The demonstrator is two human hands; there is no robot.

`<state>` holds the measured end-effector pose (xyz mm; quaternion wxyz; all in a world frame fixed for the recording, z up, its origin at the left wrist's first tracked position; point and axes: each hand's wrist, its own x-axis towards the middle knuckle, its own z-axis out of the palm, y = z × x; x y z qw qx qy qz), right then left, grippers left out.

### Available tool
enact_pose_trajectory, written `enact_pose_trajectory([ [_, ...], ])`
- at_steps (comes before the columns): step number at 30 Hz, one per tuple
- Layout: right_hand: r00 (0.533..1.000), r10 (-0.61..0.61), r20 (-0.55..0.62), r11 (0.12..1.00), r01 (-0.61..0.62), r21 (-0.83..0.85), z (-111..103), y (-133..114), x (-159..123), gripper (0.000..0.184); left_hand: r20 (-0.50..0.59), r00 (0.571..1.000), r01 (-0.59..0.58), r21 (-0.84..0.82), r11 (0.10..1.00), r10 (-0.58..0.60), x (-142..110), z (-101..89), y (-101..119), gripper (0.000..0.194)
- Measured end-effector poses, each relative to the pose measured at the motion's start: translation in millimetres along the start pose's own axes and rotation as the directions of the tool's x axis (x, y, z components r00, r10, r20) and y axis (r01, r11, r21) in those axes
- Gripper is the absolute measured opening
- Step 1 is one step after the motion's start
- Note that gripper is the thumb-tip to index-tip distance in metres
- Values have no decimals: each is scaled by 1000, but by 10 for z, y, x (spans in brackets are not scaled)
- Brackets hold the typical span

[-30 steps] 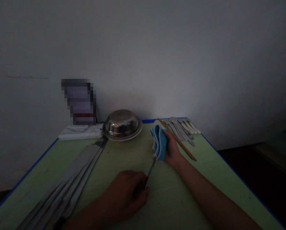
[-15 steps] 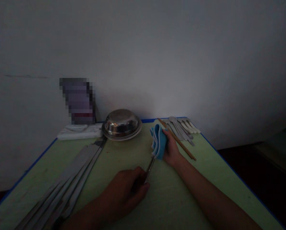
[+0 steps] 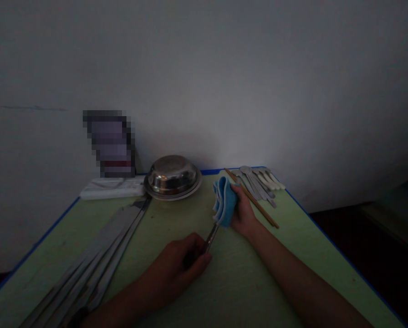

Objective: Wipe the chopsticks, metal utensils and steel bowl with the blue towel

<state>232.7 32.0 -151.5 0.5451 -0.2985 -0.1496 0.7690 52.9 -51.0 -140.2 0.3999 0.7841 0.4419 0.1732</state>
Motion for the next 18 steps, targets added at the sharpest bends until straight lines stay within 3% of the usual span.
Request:
enact_pose_trajectory([
  [11, 999, 38, -5, 999, -38, -17, 5, -2, -9, 32, 16, 1000, 5, 17, 1000, -6, 8, 10, -10, 20],
  [18, 1000, -8, 7, 999, 8, 35, 20, 7, 9, 30, -59, 998, 30, -39, 999, -32, 0, 21, -75, 17],
])
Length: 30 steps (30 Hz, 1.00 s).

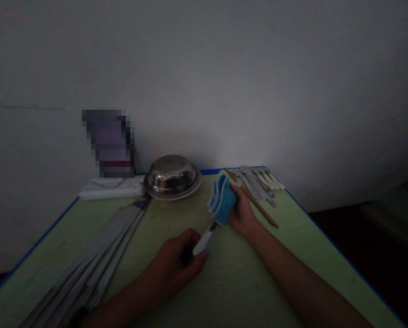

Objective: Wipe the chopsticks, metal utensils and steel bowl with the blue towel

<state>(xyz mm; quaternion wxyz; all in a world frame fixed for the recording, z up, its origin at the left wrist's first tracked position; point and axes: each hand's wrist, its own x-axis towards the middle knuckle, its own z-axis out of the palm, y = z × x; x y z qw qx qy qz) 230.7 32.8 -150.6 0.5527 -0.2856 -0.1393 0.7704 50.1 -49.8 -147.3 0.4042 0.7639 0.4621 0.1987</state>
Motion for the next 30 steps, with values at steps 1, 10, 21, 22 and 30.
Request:
enact_pose_trajectory([
  [1, 1000, -8, 1, 1000, 8, 2, -3, 3, 2, 30, -9, 1000, -4, 5, 1000, 4, 3, 1, -7, 17],
  [10, 1000, -19, -19, 1000, 18, -8, -18, 22, 18, 28, -11, 999, -33, 76, 997, 34, -4, 1, 34, 14],
  [21, 1000, 10, -25, 1000, -11, -15, -13, 19, 12, 29, 30, 999, -17, 81, 997, 14, 13, 0, 33, 18],
  [22, 1000, 9, -27, 1000, -10, -18, -7, 18, 10, 29, 31, 999, -12, 85, 996, 9, 13, -3, 38, 18],
  [30, 1000, -4, -24, 999, 3, -44, 5, 17, 2, 29, 29, 999, -24, 91, 996, 21, 15, 8, 35, 19],
])
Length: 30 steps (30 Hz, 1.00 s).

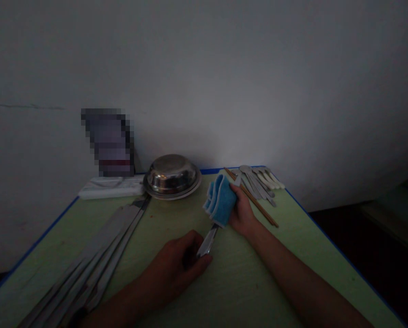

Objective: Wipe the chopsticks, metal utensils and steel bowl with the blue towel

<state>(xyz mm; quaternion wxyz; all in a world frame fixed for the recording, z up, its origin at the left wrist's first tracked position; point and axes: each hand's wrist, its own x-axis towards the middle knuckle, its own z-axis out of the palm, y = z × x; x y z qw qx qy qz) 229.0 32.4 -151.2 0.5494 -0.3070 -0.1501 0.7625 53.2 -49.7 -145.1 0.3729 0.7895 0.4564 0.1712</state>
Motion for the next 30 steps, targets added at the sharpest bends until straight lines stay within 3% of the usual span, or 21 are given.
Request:
enact_pose_trajectory([
  [8, 999, -33, 31, 999, 33, -1, -17, -1, -3, 32, -87, 996, -30, -25, 999, 28, -15, -7, -10, 16],
  [16, 999, -43, 30, 999, 43, 15, -12, 1, -3, 29, -142, 984, -114, -41, 993, 107, -2, -23, -18, 37],
  [30, 999, -39, 5, 999, 38, 28, 10, 0, -5, 29, -163, 986, -39, -68, 997, 28, 24, -13, -39, 38],
])
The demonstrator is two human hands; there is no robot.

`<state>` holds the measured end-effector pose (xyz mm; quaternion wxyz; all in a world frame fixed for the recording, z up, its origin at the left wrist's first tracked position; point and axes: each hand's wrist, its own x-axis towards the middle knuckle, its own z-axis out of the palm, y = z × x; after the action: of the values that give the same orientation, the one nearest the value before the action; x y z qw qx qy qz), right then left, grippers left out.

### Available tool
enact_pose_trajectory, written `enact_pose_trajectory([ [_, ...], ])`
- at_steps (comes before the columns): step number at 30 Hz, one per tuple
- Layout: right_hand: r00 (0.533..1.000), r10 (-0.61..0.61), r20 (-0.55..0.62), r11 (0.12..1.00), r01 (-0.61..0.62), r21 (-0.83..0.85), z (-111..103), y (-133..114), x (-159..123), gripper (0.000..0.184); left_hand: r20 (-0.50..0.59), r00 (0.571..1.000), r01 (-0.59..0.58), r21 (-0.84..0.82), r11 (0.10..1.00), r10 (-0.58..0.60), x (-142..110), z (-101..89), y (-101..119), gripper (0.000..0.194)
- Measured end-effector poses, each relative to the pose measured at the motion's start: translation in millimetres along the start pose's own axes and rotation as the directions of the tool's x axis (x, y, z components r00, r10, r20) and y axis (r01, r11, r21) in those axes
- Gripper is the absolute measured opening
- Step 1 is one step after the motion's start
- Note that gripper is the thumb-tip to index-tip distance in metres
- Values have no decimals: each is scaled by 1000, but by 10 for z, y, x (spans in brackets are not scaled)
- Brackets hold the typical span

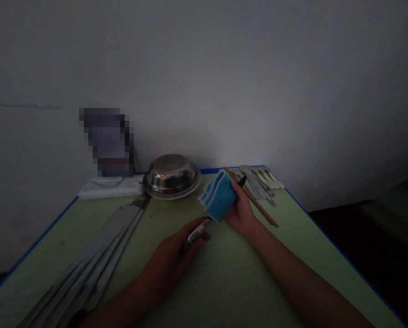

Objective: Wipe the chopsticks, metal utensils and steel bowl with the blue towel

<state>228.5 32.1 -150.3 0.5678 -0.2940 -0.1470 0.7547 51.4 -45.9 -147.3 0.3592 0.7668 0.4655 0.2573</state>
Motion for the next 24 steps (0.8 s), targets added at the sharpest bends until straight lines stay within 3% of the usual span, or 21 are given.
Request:
enact_pose_trajectory([
  [8, 1000, -7, 17, 1000, 7, -19, -41, 15, 22, 26, -24, 997, 70, 91, 993, -68, -2, -16, -12, 33],
  [17, 1000, -12, 15, 1000, 12, 18, -50, -9, 25, 31, 39, 999, -5, 196, 981, -3, 17, -7, 21, 36],
  [24, 998, -64, -28, 990, 66, 123, -57, -75, 8, 42, 47, 998, -52, 429, 902, 35, -18, 40, -21, 38],
])
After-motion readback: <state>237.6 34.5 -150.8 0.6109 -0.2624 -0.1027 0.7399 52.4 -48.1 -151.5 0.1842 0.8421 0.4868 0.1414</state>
